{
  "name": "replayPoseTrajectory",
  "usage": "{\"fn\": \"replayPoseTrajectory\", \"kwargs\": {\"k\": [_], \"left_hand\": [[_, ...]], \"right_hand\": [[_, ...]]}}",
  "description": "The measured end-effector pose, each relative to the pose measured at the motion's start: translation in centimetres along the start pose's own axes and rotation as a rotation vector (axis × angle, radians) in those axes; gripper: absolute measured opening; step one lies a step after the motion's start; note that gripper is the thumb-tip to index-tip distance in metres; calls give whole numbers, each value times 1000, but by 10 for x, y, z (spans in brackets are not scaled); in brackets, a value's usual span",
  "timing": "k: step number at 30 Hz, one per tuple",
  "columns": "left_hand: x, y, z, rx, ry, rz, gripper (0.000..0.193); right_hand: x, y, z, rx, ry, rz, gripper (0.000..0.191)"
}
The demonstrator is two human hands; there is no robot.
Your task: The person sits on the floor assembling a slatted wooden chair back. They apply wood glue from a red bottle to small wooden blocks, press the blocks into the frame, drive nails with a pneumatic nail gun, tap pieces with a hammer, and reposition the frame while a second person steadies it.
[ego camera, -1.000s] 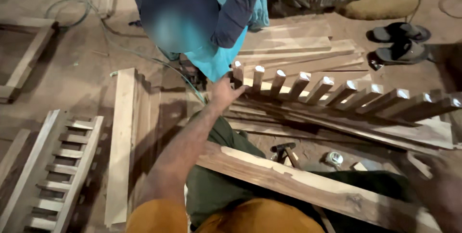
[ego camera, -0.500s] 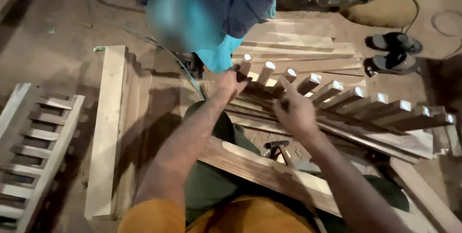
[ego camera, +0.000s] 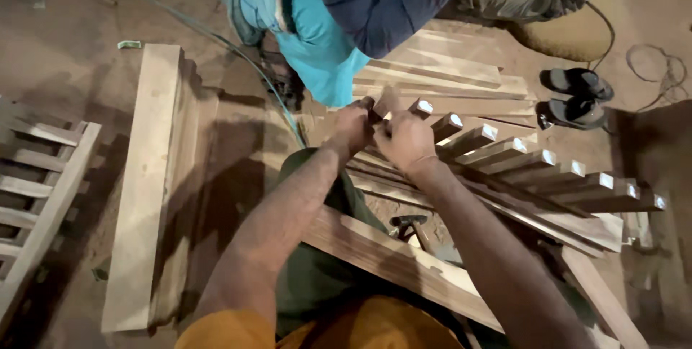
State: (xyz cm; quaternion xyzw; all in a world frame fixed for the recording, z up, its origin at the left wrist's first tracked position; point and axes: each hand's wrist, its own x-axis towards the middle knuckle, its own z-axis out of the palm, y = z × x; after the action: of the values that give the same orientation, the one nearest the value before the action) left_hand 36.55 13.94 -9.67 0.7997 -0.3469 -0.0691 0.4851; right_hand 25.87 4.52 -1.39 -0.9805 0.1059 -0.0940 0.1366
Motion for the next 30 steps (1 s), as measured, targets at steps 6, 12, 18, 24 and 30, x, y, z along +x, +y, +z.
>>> {"fn": "replayPoseTrajectory", "kwargs": {"k": [6,12,18,24,30], "left_hand": [[2,-6,2,119,34,7,43],[4,-6,7,39,13,23,33],[4,21,0,51,6,-30,36],[-1,14,8,-59,-147,-372,32],[0,13,14,154,-68,-109,49]], "right_hand": [[-11,3,0,-5,46,48,82],[-10,15,5,-210,-47,28,58],[-11,14,-11,28,124,-102,72],[-19,-5,-17,-26,-115,-88,84],[-53,18,-24,147,189,0,72]]}}
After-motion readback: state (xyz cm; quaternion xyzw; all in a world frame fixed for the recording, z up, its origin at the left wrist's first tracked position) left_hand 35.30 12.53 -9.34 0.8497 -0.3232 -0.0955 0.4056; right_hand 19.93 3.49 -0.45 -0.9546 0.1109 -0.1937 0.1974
